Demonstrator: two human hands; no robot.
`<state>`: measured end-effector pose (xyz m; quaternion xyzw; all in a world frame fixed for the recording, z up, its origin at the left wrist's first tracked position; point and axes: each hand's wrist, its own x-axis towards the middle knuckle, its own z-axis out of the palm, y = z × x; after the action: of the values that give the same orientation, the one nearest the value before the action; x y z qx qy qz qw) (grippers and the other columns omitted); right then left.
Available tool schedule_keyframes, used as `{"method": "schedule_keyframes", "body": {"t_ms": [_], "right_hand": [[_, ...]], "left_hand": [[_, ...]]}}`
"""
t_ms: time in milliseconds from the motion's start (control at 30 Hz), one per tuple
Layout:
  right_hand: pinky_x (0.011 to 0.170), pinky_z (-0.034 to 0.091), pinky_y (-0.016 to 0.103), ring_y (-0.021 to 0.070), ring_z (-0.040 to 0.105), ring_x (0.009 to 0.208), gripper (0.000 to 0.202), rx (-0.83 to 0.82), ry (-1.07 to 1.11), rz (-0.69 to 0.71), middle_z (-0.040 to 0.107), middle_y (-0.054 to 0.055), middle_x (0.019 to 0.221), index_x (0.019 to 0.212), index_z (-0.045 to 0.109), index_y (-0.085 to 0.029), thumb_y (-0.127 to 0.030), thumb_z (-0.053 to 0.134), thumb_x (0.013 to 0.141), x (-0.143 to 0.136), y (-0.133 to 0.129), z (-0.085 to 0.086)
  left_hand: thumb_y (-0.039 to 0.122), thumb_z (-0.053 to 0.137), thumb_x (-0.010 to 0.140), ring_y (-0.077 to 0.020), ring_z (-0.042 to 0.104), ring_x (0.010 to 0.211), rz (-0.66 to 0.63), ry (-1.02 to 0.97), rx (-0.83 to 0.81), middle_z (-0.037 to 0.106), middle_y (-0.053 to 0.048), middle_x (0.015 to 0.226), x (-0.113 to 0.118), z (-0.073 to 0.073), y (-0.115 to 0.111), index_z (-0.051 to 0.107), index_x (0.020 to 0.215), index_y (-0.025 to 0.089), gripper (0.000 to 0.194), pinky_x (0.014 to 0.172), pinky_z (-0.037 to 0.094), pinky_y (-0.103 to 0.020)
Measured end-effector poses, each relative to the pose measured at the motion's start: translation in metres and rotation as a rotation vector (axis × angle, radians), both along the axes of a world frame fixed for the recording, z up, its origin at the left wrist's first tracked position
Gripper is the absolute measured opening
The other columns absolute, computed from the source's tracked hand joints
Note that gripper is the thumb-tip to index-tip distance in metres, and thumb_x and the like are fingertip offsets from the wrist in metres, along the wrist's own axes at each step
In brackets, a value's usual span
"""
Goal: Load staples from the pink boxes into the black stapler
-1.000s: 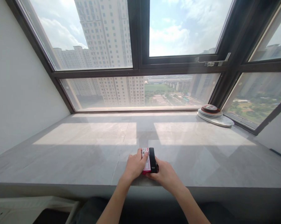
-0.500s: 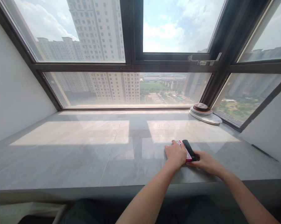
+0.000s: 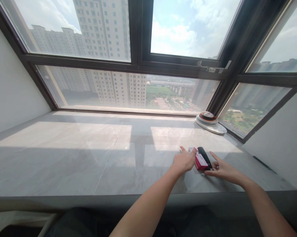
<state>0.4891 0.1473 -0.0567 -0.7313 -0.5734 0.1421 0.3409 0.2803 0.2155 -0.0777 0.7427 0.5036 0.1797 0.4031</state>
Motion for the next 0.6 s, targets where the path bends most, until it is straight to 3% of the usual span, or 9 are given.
{"method": "schedule_keyframes", "body": {"t_ms": [33, 100, 167, 233, 300, 367, 433, 500, 600], "right_hand": [[0.051, 0.042, 0.03, 0.0186, 0.052, 0.051, 0.105, -0.046, 0.03, 0.05, 0.053, -0.005, 0.055, 0.141, 0.055, -0.012, -0.057, 0.086, 0.051, -0.002, -0.003, 0.003], [0.053, 0.04, 0.029, 0.0171, 0.049, 0.052, 0.098, -0.097, 0.098, 0.166, 0.048, -0.007, 0.056, 0.15, 0.043, -0.014, -0.064, 0.073, 0.071, -0.02, -0.008, 0.009], [0.056, 0.04, 0.029, 0.0166, 0.05, 0.055, 0.077, -0.052, 0.115, 0.256, 0.048, -0.006, 0.059, 0.146, 0.048, -0.019, -0.064, 0.059, 0.085, -0.057, -0.009, 0.011], [0.06, 0.043, 0.03, 0.0173, 0.053, 0.06, 0.068, -0.077, 0.072, 0.394, 0.055, -0.002, 0.065, 0.141, 0.055, -0.02, -0.063, 0.055, 0.089, -0.108, -0.006, 0.006], [0.076, 0.049, 0.033, 0.0209, 0.062, 0.082, 0.06, -0.089, 0.026, 0.531, 0.068, 0.005, 0.093, 0.142, 0.056, -0.024, -0.058, 0.052, 0.093, -0.162, -0.002, -0.005], [0.104, 0.042, 0.04, 0.0279, 0.054, 0.124, 0.063, -0.053, -0.09, 0.615, 0.059, 0.009, 0.138, 0.149, 0.049, -0.029, -0.054, 0.056, 0.092, -0.206, 0.003, -0.019], [0.12, 0.02, 0.049, 0.0318, 0.029, 0.148, 0.063, -0.04, -0.23, 0.565, 0.039, 0.006, 0.159, 0.153, 0.043, -0.032, -0.052, 0.053, 0.094, -0.236, 0.007, -0.034], [0.122, 0.005, 0.054, 0.0319, 0.014, 0.153, 0.06, -0.033, -0.308, 0.473, 0.029, 0.002, 0.165, 0.156, 0.038, -0.035, -0.051, 0.046, 0.098, -0.252, 0.009, -0.044], [0.122, 0.004, 0.055, 0.0313, 0.012, 0.154, 0.059, -0.029, -0.317, 0.427, 0.026, 0.0, 0.166, 0.156, 0.037, -0.037, -0.052, 0.044, 0.099, -0.256, 0.01, -0.048]], "left_hand": [[0.079, 0.014, 0.092, -0.0397, 0.055, 0.126, -0.016, -0.01, -0.011, 0.065, -0.029, 0.125, -0.019, -0.002, -0.002, 0.005, 0.159, -0.001, 0.104, 0.106, 0.033, -0.05], [0.074, 0.026, 0.095, -0.0337, 0.06, 0.118, -0.097, -0.075, -0.014, 0.069, -0.02, 0.122, -0.066, -0.004, -0.008, 0.018, 0.16, 0.008, 0.093, 0.102, 0.039, -0.043], [0.067, 0.035, 0.096, -0.0288, 0.063, 0.11, -0.123, -0.106, 0.018, 0.07, -0.013, 0.118, -0.119, -0.004, -0.015, 0.036, 0.154, 0.016, 0.077, 0.096, 0.045, -0.038], [0.059, 0.034, 0.099, -0.0259, 0.062, 0.112, -0.065, -0.086, 0.096, 0.067, -0.012, 0.123, -0.172, -0.002, -0.025, 0.047, 0.146, 0.02, 0.063, 0.096, 0.047, -0.035], [0.054, 0.036, 0.1, -0.0246, 0.055, 0.124, -0.035, 0.019, 0.224, 0.06, -0.011, 0.135, -0.221, -0.002, -0.036, 0.054, 0.14, 0.022, 0.054, 0.105, 0.043, -0.034], [0.054, 0.042, 0.099, -0.025, 0.042, 0.14, -0.032, 0.199, 0.349, 0.048, -0.007, 0.152, -0.261, -0.007, -0.047, 0.049, 0.146, 0.028, 0.054, 0.116, 0.032, -0.037], [0.054, 0.039, 0.1, -0.0269, 0.027, 0.15, 0.065, 0.379, 0.458, 0.033, -0.001, 0.162, -0.29, -0.018, -0.057, 0.04, 0.152, 0.032, 0.057, 0.123, 0.018, -0.045], [0.055, 0.036, 0.101, -0.028, 0.017, 0.154, 0.163, 0.501, 0.524, 0.026, 0.001, 0.166, -0.306, -0.03, -0.062, 0.032, 0.157, 0.034, 0.059, 0.124, 0.01, -0.049], [0.057, 0.032, 0.102, -0.0283, 0.014, 0.155, 0.224, 0.572, 0.555, 0.021, 0.001, 0.167, -0.311, -0.042, -0.061, 0.027, 0.159, 0.035, 0.062, 0.124, 0.009, -0.052]]}}
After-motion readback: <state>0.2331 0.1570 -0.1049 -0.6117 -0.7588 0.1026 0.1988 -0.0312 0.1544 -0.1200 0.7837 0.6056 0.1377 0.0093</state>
